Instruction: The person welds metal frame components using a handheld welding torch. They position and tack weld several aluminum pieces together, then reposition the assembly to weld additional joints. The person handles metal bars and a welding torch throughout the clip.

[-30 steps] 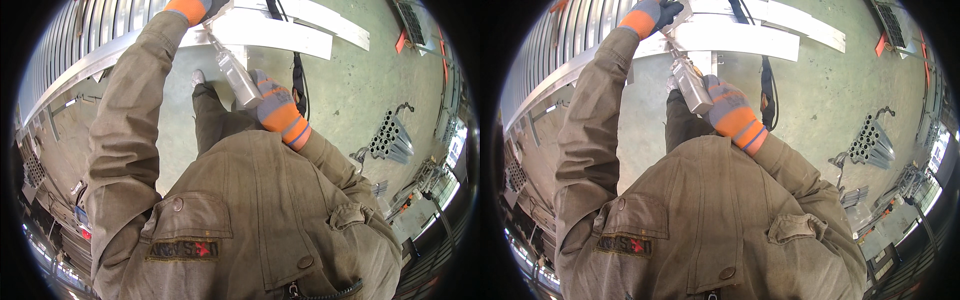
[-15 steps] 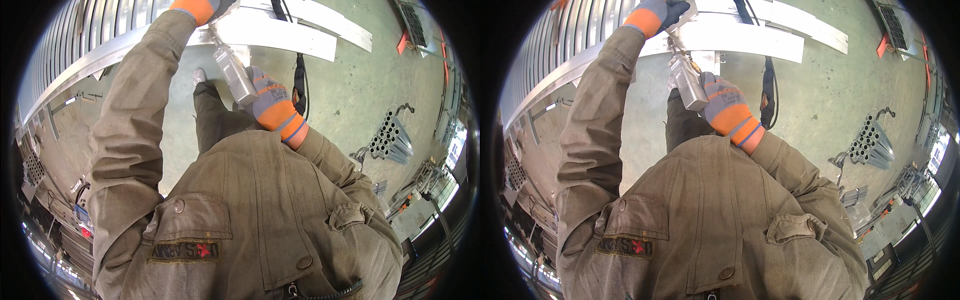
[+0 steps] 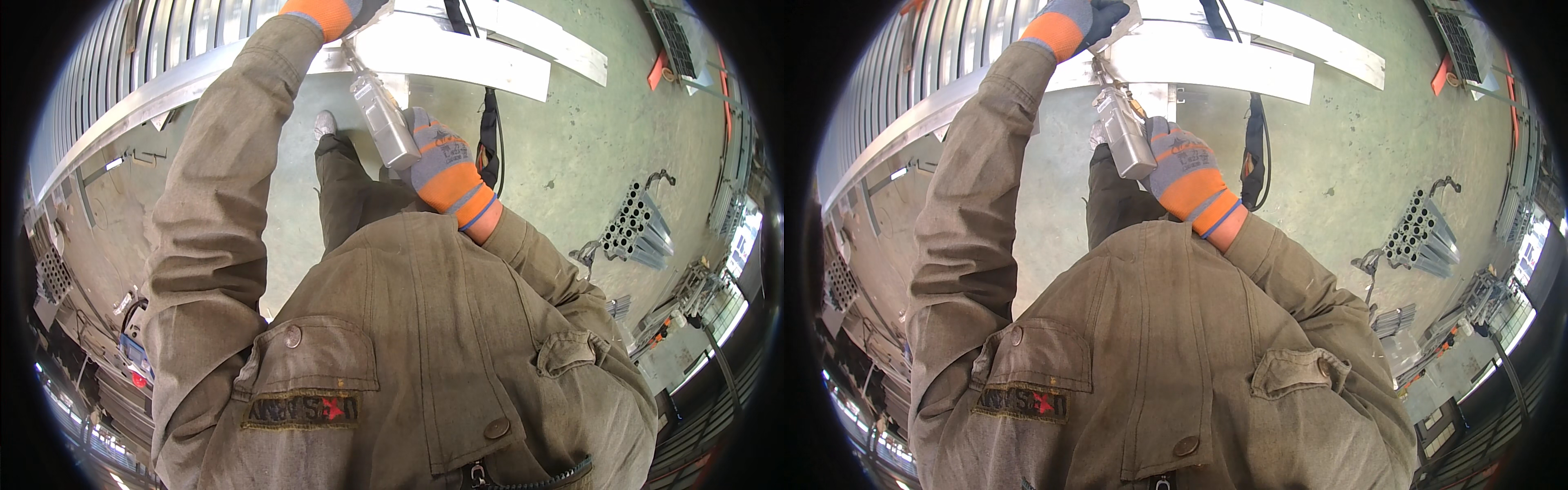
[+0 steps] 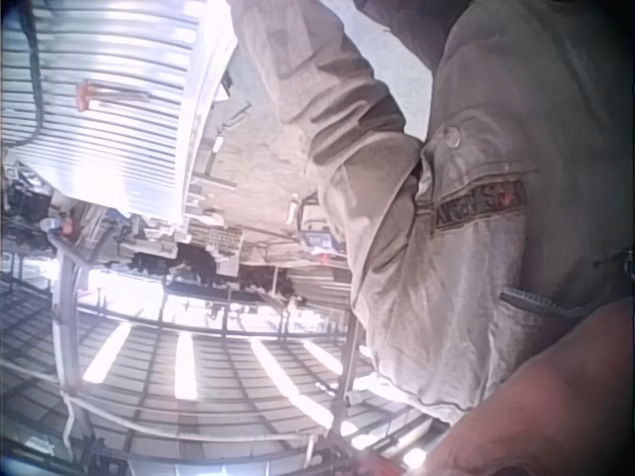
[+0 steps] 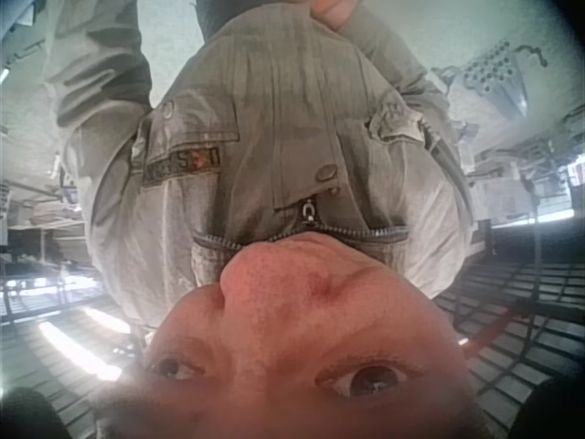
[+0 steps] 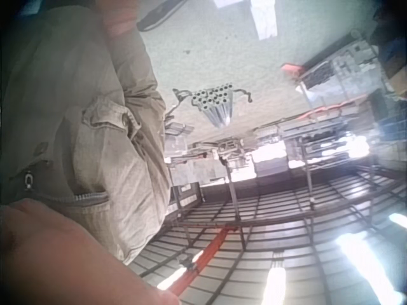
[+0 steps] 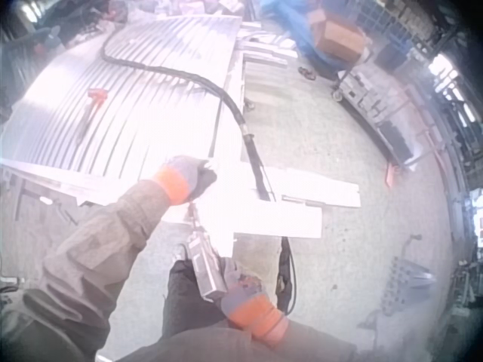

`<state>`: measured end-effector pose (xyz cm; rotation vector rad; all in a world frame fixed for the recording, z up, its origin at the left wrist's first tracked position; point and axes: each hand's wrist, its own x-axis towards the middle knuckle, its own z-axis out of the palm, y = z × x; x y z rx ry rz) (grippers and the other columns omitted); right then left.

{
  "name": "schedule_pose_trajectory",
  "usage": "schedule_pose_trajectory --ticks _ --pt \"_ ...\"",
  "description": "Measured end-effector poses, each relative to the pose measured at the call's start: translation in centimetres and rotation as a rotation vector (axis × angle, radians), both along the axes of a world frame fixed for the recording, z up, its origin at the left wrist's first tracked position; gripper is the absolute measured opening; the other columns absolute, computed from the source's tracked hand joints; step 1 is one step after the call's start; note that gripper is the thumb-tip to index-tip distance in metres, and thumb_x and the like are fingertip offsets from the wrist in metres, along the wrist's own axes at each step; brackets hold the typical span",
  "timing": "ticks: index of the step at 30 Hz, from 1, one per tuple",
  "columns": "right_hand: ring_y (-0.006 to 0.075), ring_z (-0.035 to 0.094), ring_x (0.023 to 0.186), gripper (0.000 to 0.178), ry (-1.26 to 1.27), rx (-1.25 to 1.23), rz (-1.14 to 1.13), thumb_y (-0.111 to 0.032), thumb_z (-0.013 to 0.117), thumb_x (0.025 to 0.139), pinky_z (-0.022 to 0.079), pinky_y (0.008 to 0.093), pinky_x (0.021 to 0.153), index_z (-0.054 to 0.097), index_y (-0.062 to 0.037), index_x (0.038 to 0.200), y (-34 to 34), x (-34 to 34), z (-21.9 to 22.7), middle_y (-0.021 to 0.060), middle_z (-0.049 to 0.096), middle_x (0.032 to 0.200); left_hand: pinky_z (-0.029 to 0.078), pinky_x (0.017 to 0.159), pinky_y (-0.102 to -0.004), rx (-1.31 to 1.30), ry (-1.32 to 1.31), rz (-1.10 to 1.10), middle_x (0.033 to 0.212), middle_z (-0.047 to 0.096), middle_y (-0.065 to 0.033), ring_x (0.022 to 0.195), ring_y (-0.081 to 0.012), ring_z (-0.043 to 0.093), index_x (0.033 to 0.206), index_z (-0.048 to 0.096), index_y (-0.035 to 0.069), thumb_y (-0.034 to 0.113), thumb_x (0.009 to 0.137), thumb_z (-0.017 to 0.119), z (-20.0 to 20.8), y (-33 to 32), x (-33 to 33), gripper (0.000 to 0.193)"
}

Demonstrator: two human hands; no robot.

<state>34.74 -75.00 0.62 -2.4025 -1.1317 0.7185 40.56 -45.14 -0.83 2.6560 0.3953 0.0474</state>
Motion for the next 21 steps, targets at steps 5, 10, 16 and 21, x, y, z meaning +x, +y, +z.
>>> schedule_pose_trajectory --ticks 5,10,16,21 --pt "0.0369 0.071 0.104 0.049 0.012 -0.043 0.012 -0.033 0.077 0.088 0.058 0.0475 0.087 0.057 -0.0026 0.122 0.0 0.1 -0.3 0.0184 0.073 0.108 0.058 0.092 -0.0477 -0.066 0.195 0.084 0.103 0.078 -0.0232 0.1 -0.0401 0.075 0.116 0.078 0.005 0.041 0.099 0.066 0.6 0.0 0.1 0.041" --pt "0.0359 0.071 0.105 0.049 0.081 -0.009 0.0 -0.033 0.082 0.083 0.058 0.0467 0.087 0.063 -0.0029 0.116 0.0 0.1 -1.1 0.0176 0.073 0.107 0.059 0.087 -0.0441 0.04 0.115 -0.077 0.11 0.08 -0.0182 0.098 -0.034 0.077 0.127 0.075 0.005 0.051 0.102 0.064 1.3 0.1 -0.5 0.053" --pt "0.0361 0.07 0.104 0.042 0.06 0.003 0.011 -0.033 0.083 0.081 0.058 0.0475 0.086 0.068 -0.0043 0.108 -0.4 0.0 -1.7 0.0174 0.073 0.104 0.058 0.089 -0.0434 -0.282 0.237 0.259 0.104 0.079 -0.0197 0.099 -0.032 0.077 0.12 0.079 0.006 0.036 0.098 0.069 2.3 -1.0 0.7 0.039" --pt "0.0385 0.071 0.1 0.045 0.061 0.001 0.023 -0.033 0.082 0.084 0.057 0.0483 0.083 0.064 -0.0028 0.112 -0.6 0.0 -1.8 0.0194 0.073 0.102 0.058 0.09 -0.0407 -0.431 0.274 0.242 0.107 0.079 -0.0193 0.102 -0.0288 0.077 0.123 0.078 0.005 0.031 0.097 0.071 3.7 -1.0 0.2 0.037"
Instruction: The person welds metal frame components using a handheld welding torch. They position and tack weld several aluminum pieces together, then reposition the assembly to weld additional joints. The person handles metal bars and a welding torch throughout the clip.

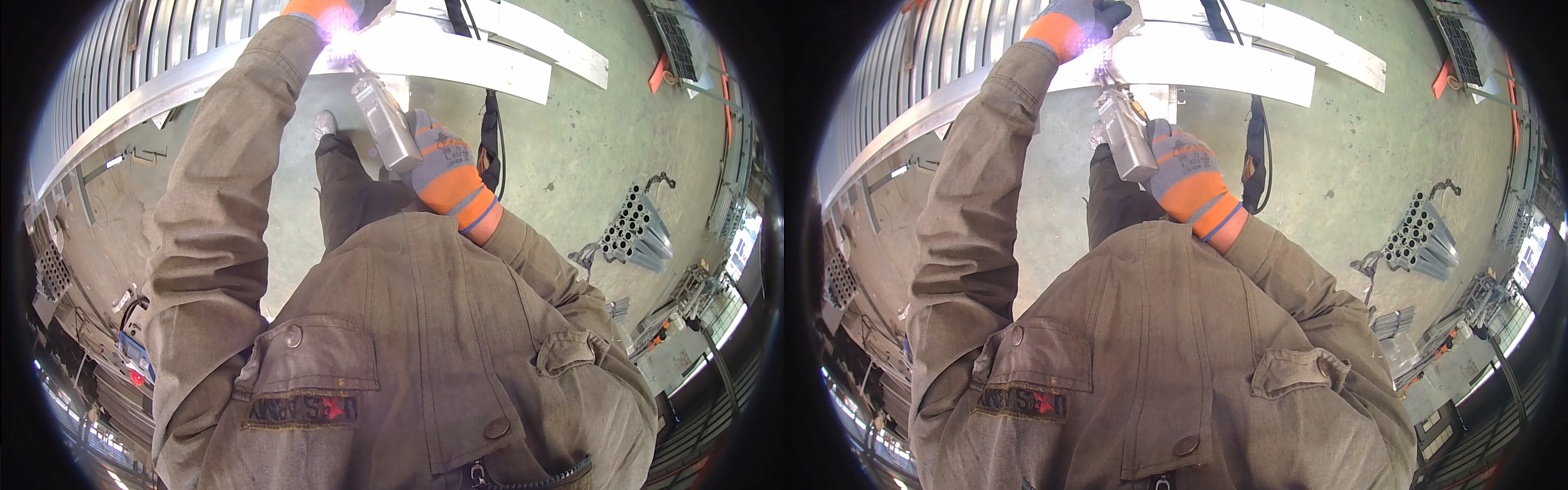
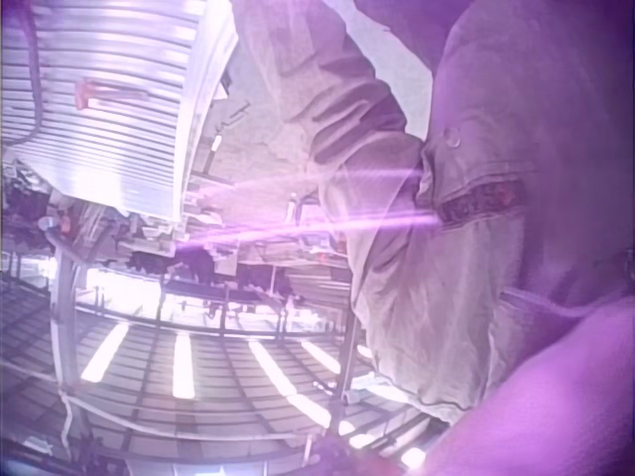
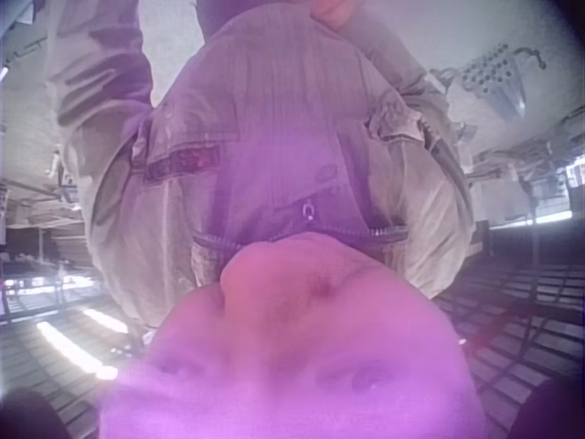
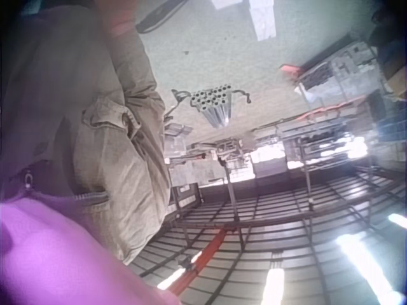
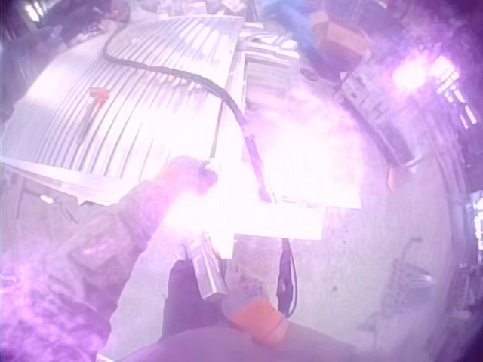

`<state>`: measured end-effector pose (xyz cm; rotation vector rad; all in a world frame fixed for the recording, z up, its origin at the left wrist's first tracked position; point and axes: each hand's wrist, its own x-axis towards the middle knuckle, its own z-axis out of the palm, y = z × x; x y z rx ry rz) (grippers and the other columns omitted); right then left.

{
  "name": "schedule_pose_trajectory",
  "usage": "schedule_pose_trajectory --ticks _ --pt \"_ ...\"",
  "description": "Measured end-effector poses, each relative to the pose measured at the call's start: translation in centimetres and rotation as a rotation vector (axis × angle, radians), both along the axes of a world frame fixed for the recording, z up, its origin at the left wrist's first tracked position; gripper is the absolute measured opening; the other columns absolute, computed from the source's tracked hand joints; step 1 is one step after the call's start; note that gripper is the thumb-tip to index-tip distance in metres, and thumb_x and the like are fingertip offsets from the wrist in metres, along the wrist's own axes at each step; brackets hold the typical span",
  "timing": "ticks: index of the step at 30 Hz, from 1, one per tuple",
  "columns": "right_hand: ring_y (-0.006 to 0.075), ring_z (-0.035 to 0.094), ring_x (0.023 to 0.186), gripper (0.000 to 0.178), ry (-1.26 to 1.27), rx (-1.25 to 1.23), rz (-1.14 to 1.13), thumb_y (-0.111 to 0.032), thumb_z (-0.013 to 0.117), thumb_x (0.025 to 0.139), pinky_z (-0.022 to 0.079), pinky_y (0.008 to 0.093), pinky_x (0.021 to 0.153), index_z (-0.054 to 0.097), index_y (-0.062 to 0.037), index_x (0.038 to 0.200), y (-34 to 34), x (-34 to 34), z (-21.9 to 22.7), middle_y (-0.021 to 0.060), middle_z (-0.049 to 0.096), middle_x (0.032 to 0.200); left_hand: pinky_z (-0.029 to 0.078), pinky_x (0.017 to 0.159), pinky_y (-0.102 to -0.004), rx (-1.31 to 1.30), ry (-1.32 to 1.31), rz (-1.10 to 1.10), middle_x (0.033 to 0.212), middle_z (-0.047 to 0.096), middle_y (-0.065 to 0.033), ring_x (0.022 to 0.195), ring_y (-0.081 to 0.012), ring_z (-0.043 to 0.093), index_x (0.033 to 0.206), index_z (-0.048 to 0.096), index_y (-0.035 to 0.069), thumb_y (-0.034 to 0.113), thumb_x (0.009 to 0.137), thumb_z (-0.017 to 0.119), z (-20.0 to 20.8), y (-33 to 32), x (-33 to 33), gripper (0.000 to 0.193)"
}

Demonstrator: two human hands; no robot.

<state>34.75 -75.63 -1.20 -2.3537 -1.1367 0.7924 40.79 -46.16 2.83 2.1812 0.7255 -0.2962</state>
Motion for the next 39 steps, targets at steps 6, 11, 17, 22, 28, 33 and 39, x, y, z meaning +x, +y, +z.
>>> schedule_pose_trajectory --ticks 6,11,17,22,28,33,39 --pt "0.042 0.072 0.094 0.054 -0.006 0.052 0.003 -0.033 0.082 0.088 0.057 0.0497 0.078 0.056 0.0006 0.121 0.2 0.2 0.5 0.0227 0.073 0.101 0.058 0.088 -0.0422 -0.021 -0.22 -0.017 0.104 0.079 -0.0194 0.098 -0.0304 0.078 0.12 0.079 0.005 0.029 0.097 0.07 -0.9 -0.2 -0.6 0.034" --pt "0.0412 0.072 0.094 0.053 0.018 0.048 -0.03 -0.033 0.082 0.088 0.057 0.0495 0.078 0.056 0.0001 0.12 0.5 0.3 1.1 0.0221 0.073 0.1 0.058 0.087 -0.0454 0.176 -0.18 -0.208 0.098 0.079 -0.0205 0.094 -0.0362 0.077 0.114 0.079 0.007 0.033 0.097 0.067 -2.6 1.2 0.1 0.033" --pt "0.0383 0.071 0.099 0.05 -0.006 0.019 -0.039 -0.029 0.081 0.085 0.058 0.0474 0.083 0.058 -0.0014 0.119 0.4 0.3 1.3 0.0195 0.072 0.105 0.058 0.087 -0.0473 0.196 -0.203 -0.212 0.096 0.078 -0.0198 0.093 -0.0374 0.076 0.111 0.08 0.009 0.035 0.096 0.066 -2.6 1.2 -0.1 0.033" --pt "0.0382 0.071 0.101 0.048 -0.021 -0.012 -0.047 -0.029 0.079 0.086 0.058 0.0476 0.084 0.058 -0.0015 0.119 0.4 0.3 1.3 0.0195 0.072 0.105 0.058 0.089 -0.0471 0.148 -0.204 -0.113 0.099 0.079 -0.0189 0.097 -0.0371 0.076 0.111 0.08 0.01 0.035 0.095 0.068 -2.3 0.6 -0.2 0.032" --pt "0.0386 0.071 0.101 0.047 -0.04 0.031 -0.046 -0.03 0.076 0.089 0.058 0.0479 0.085 0.057 -0.0017 0.121 0.1 0.3 1.6 0.0193 0.072 0.106 0.058 0.089 -0.0476 0.272 -0.252 -0.266 0.1 0.079 -0.0204 0.097 -0.038 0.076 0.11 0.08 0.01 0.034 0.095 0.07 -3.8 1.8 0.0 0.031" --pt "0.039 0.071 0.1 0.046 -0.05 0.037 -0.025 -0.03 0.075 0.09 0.058 0.0478 0.085 0.056 -0.0013 0.12 0.1 0.4 1.6 0.02 0.072 0.105 0.058 0.086 -0.0495 0.305 -0.367 -0.219 0.097 0.078 -0.0227 0.094 -0.0408 0.075 0.109 0.08 0.009 0.034 0.095 0.071 -4.8 1.6 -0.2 0.03" --pt "0.0389 0.072 0.099 0.045 -0.059 0.063 -0.03 -0.03 0.075 0.089 0.058 0.0475 0.085 0.056 -0.0022 0.119 0.1 0.5 1.6 0.0202 0.072 0.105 0.058 0.084 -0.0503 0.3 -0.329 -0.223 0.096 0.078 -0.0227 0.094 -0.0416 0.075 0.109 0.08 0.008 0.033 0.096 0.07 -4.1 1.3 -0.3 0.03"
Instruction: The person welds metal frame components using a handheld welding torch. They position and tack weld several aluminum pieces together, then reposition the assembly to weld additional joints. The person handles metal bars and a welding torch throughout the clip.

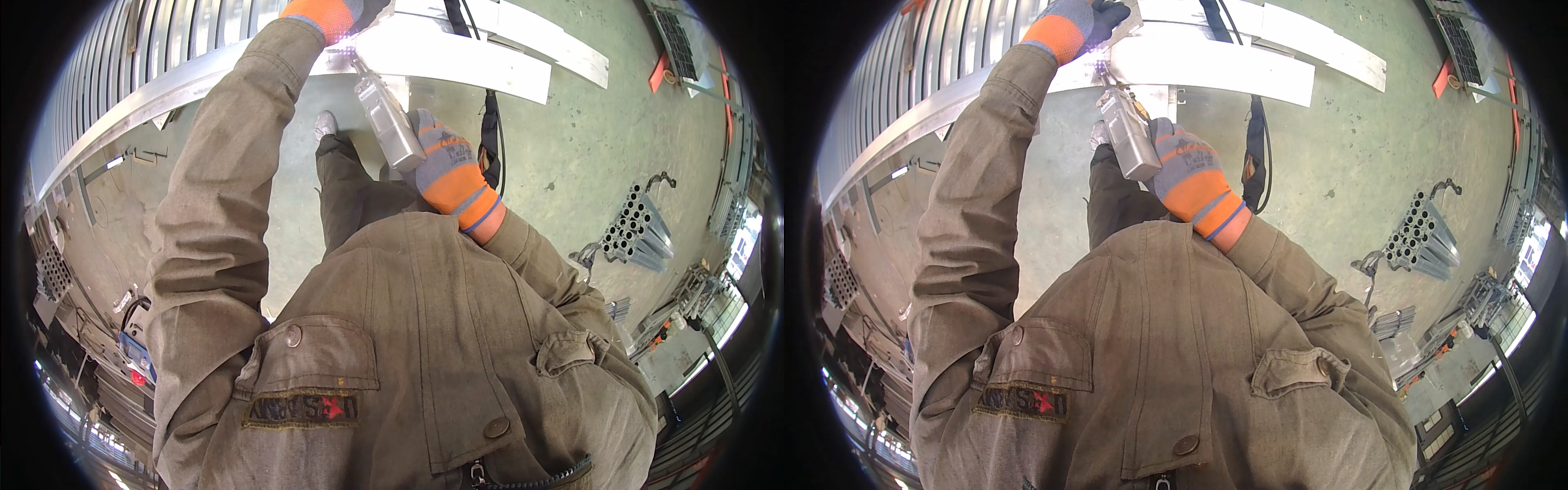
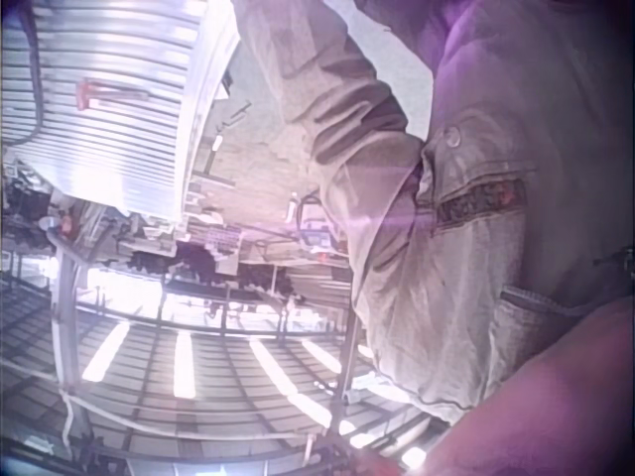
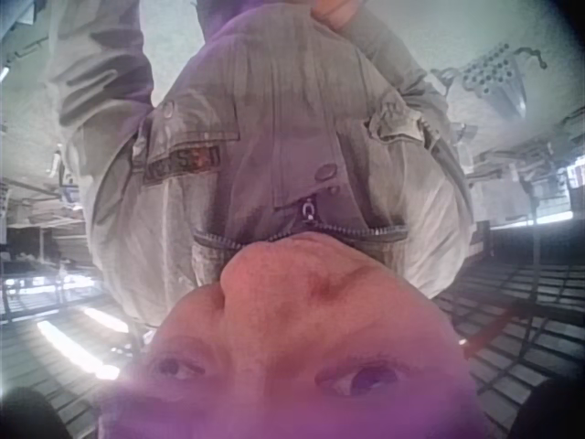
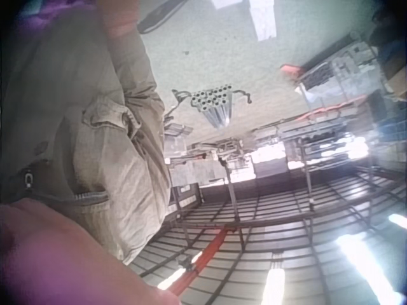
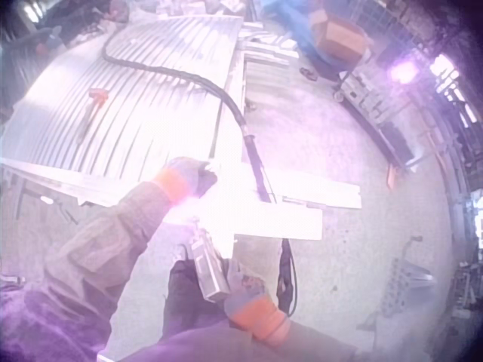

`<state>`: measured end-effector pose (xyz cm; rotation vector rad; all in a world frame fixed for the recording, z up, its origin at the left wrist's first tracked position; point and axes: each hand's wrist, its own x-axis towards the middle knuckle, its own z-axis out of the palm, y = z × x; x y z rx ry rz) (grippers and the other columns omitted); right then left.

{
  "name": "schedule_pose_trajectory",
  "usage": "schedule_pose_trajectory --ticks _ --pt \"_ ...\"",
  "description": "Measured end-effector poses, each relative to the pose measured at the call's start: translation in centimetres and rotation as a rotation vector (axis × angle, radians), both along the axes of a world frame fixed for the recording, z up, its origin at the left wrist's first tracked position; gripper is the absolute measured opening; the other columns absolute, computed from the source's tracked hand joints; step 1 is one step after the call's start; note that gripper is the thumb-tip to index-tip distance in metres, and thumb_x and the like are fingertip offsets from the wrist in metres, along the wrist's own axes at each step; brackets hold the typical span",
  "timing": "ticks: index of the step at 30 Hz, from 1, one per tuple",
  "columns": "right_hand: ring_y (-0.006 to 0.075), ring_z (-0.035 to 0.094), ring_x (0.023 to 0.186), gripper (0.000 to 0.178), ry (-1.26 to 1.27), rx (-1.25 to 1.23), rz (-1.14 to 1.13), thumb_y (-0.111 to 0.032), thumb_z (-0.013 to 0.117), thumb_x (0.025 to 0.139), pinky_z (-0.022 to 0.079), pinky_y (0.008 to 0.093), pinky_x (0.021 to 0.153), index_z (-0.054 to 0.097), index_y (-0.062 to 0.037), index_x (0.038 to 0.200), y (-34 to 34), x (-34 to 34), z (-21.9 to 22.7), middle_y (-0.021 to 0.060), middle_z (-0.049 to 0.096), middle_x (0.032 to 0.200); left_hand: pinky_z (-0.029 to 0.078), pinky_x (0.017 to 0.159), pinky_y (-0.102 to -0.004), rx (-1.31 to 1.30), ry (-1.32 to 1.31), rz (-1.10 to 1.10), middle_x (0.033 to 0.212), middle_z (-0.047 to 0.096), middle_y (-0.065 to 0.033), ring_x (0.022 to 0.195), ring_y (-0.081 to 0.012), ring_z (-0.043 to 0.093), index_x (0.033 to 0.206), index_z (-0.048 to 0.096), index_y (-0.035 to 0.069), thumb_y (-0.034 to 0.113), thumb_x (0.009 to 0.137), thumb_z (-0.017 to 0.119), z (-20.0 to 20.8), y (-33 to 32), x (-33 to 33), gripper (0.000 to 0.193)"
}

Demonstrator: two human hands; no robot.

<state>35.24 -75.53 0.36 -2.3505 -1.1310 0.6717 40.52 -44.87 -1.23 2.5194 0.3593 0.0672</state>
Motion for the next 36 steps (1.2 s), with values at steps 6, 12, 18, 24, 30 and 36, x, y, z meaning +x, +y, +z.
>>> schedule_pose_trajectory --ticks 6,12,18,24,30,36 --pt "0.0389 0.072 0.101 0.047 -0.017 -0.012 -0.001 -0.03 0.078 0.087 0.058 0.0477 0.086 0.058 -0.0031 0.119 0.0 -0.1 -0.3 0.0189 0.072 0.108 0.057 0.085 -0.0503 -0.043 -0.101 -0.052 0.097 0.077 -0.0225 0.094 -0.041 0.075 0.108 0.08 0.009 0.033 0.095 0.069 -0.5 0.3 -0.1 0.03" --pt "0.0383 0.071 0.103 0.051 0.003 -0.008 0.02 -0.03 0.08 0.084 0.058 0.0481 0.087 0.059 -0.0025 0.121 -0.5 -0.3 -0.5 0.0188 0.071 0.11 0.057 0.088 -0.049 0.031 0.069 -0.033 0.101 0.078 -0.0213 0.096 -0.0383 0.075 0.114 0.078 0.007 0.04 0.098 0.066 -0.3 0.7 0.4 0.039" --pt "0.0428 0.069 0.101 0.052 0.073 0.12 -0.051 -0.025 0.08 0.085 0.056 0.0507 0.084 0.057 -0.0053 0.127 -1.4 0.1 -0.1 0.0201 0.071 0.109 0.056 0.09 -0.0534 0.177 -0.128 -0.019 0.099 0.077 -0.0239 0.097 -0.0424 0.074 0.106 0.08 0.009 0.036 0.098 0.065 1.2 -0.7 0.0 0.032" --pt "0.0439 0.07 0.099 0.055 0.154 0.124 -0.075 -0.029 0.08 0.087 0.056 0.0512 0.082 0.056 -0.0074 0.132 -1.4 0.7 0.2 0.0211 0.072 0.112 0.055 0.087 -0.0547 0.109 0.019 0.001 0.095 0.075 -0.0261 0.094 -0.0463 0.072 0.101 0.079 0.006 0.037 0.099 0.063 1.2 -0.9 0.7 0.035" --pt "0.0389 0.073 0.091 0.052 0.135 0.106 -0.126 -0.035 0.081 0.091 0.057 0.047 0.075 0.062 -0.0053 0.129 -0.7 0.6 0.2 0.0171 0.076 0.103 0.055 0.08 -0.0542 0.112 -0.094 -0.002 0.089 0.073 -0.0273 0.088 -0.0472 0.071 0.099 0.078 0.002 0.037 0.098 0.065 0.4 0.0 -0.7 0.036" --pt "0.0379 0.073 0.082 0.039 0.197 0.113 -0.111 -0.033 0.076 0.099 0.057 0.0454 0.071 0.067 -0.0027 0.122 -0.3 1.4 0.8 0.0173 0.075 0.098 0.056 0.074 -0.0493 -0.017 0.094 0.102 0.084 0.074 -0.0241 0.079 -0.0407 0.073 0.099 0.078 0.003 0.035 0.098 0.068 0.9 -0.1 -0.9 0.033"
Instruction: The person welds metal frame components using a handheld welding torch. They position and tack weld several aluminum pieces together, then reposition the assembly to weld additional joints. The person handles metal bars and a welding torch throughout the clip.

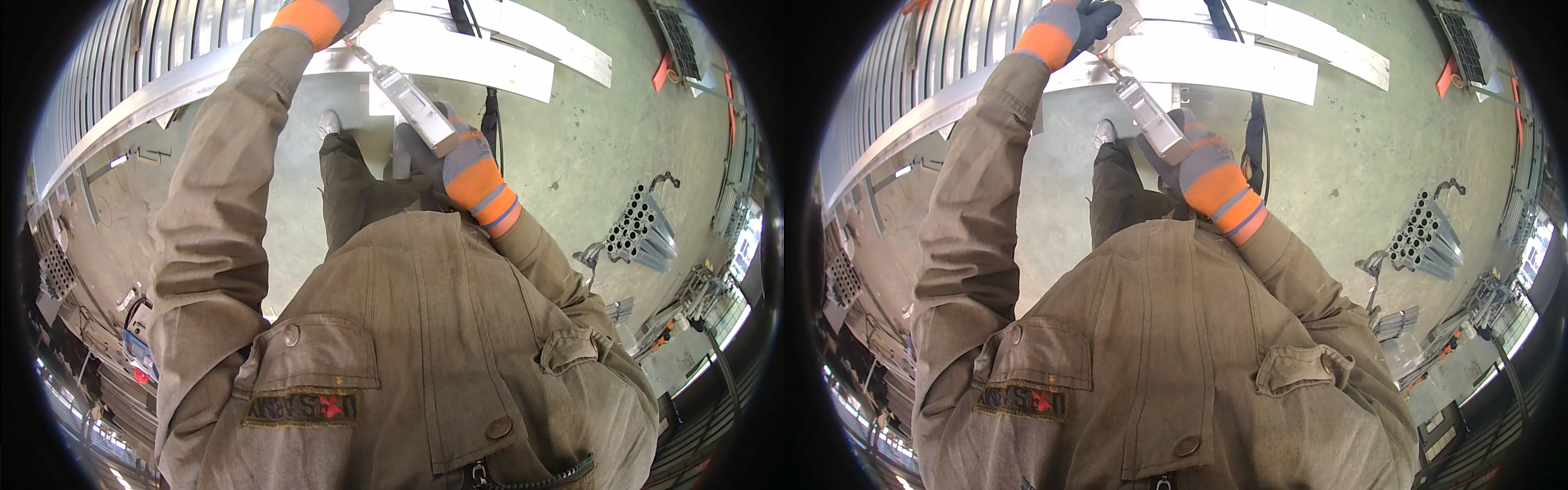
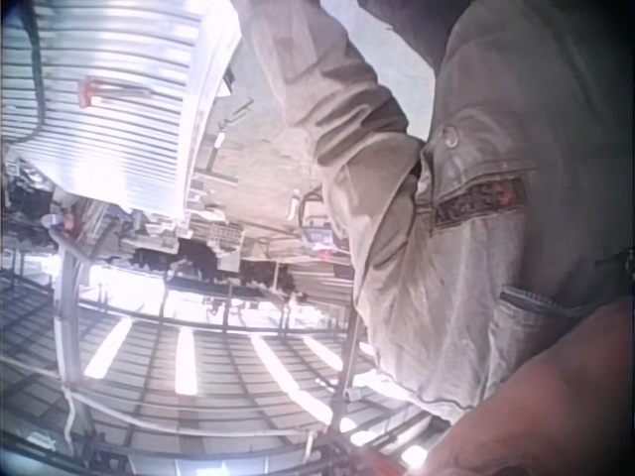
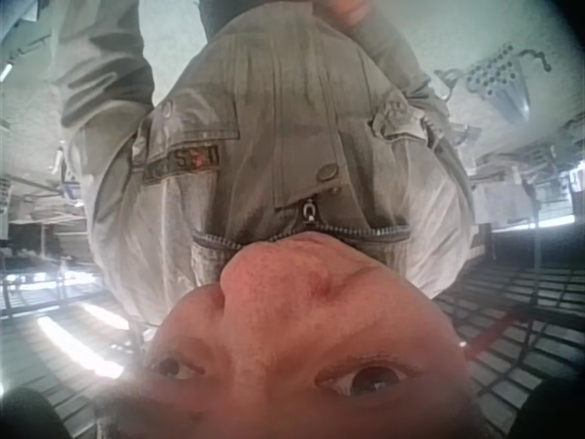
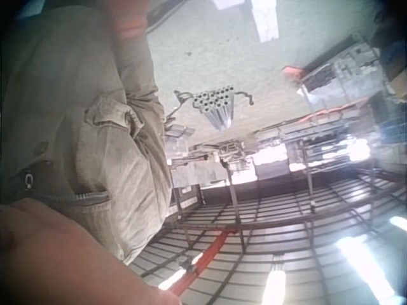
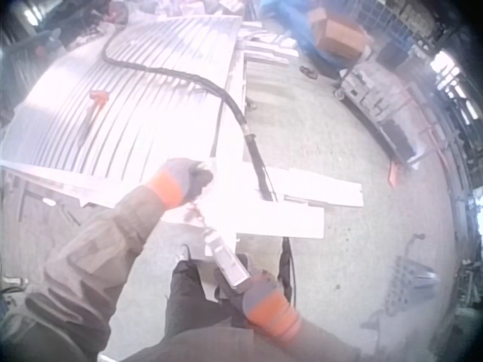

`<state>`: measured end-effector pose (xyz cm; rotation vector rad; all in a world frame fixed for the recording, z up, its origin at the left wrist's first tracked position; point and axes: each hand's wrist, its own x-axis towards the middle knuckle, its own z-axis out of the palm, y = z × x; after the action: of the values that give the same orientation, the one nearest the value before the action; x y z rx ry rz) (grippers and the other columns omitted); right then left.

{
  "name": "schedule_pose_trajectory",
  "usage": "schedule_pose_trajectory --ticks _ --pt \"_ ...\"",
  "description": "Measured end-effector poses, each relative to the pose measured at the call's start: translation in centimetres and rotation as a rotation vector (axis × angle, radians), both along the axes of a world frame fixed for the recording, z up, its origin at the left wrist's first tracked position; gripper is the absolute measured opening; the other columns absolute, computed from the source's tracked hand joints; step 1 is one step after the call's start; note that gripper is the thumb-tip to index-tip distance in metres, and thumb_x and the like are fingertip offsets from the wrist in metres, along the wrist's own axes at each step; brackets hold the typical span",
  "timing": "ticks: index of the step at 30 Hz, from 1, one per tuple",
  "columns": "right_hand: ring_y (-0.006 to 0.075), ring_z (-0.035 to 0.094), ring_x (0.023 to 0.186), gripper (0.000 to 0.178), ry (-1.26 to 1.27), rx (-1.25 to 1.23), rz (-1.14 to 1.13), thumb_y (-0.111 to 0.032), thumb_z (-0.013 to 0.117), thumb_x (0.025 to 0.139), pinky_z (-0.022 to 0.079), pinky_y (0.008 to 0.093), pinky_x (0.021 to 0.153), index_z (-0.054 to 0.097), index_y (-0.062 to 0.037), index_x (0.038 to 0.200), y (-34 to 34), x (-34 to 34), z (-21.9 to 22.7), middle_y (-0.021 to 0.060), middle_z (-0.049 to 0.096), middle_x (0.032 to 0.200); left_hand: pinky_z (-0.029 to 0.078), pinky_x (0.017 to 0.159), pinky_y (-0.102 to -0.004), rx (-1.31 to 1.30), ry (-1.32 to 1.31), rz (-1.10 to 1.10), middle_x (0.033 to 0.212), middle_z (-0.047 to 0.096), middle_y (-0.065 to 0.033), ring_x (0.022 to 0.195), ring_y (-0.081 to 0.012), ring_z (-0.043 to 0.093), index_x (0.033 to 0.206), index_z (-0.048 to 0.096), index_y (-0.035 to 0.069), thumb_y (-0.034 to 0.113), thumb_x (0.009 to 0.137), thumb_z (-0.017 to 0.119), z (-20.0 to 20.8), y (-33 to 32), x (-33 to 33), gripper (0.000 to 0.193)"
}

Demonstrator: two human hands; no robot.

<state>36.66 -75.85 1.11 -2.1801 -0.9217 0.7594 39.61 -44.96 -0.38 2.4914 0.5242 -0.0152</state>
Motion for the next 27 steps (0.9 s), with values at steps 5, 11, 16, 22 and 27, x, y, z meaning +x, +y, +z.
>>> schedule_pose_trajectory --ticks 5,11,16,22,27 --pt "0.0381 0.072 0.083 0.031 -0.011 0.041 -0.02 -0.029 0.073 0.101 0.057 0.0457 0.07 0.071 -0.0059 0.123 0.1 -0.2 -0.1 0.0172 0.072 0.104 0.055 0.067 -0.0431 -0.245 -0.146 0.061 0.075 0.073 -0.0164 0.067 -0.0262 0.068 0.099 0.078 0.003 0.028 0.098 0.073 0.7 -0.6 -1.1 0.026" --pt "0.039 0.071 0.085 0.03 -0.186 0.096 0.046 -0.029 0.073 0.101 0.057 0.0458 0.071 0.072 -0.0063 0.121 0.7 -0.1 -1.3 0.0169 0.072 0.104 0.057 0.069 -0.0444 -0.188 -0.027 0.093 0.078 0.075 -0.018 0.071 -0.0298 0.072 0.101 0.078 0.003 0.034 0.098 0.072 0.9 -0.7 -0.9 0.031" --pt "0.039 0.072 0.085 0.029 -0.173 0.081 0.054 -0.03 0.074 0.101 0.057 0.0457 0.071 0.073 -0.0057 0.116 1.1 -0.3 -1.4 0.017 0.073 0.102 0.058 0.074 -0.0475 0.042 -0.096 0.008 0.082 0.075 -0.0211 0.077 -0.0373 0.075 0.101 0.079 0.004 0.04 0.099 0.068 0.4 -0.5 -0.9 0.038" --pt "0.0387 0.073 0.084 0.028 -0.134 0.038 0.001 -0.031 0.075 0.1 0.058 0.0449 0.071 0.073 -0.0065 0.115 1.3 -0.4 -1.1 0.0164 0.073 0.102 0.057 0.074 -0.0485 -0.02 -0.044 0.015 0.081 0.075 -0.0212 0.077 -0.038 0.074 0.099 0.079 0.006 0.042 0.098 0.068 0.2 -0.4 -0.6 0.038" --pt "0.038 0.074 0.086 0.032 -0.102 0.012 -0.033 -0.033 0.075 0.1 0.058 0.0444 0.071 0.072 -0.0057 0.117 1.4 -0.5 -1.3 0.0164 0.074 0.101 0.057 0.074 -0.0483 -0.036 0.003 0.056 0.08 0.074 -0.0209 0.076 -0.0383 0.074 0.098 0.079 0.006 0.042 0.097 0.068 0.2 -0.4 -0.3 0.037"
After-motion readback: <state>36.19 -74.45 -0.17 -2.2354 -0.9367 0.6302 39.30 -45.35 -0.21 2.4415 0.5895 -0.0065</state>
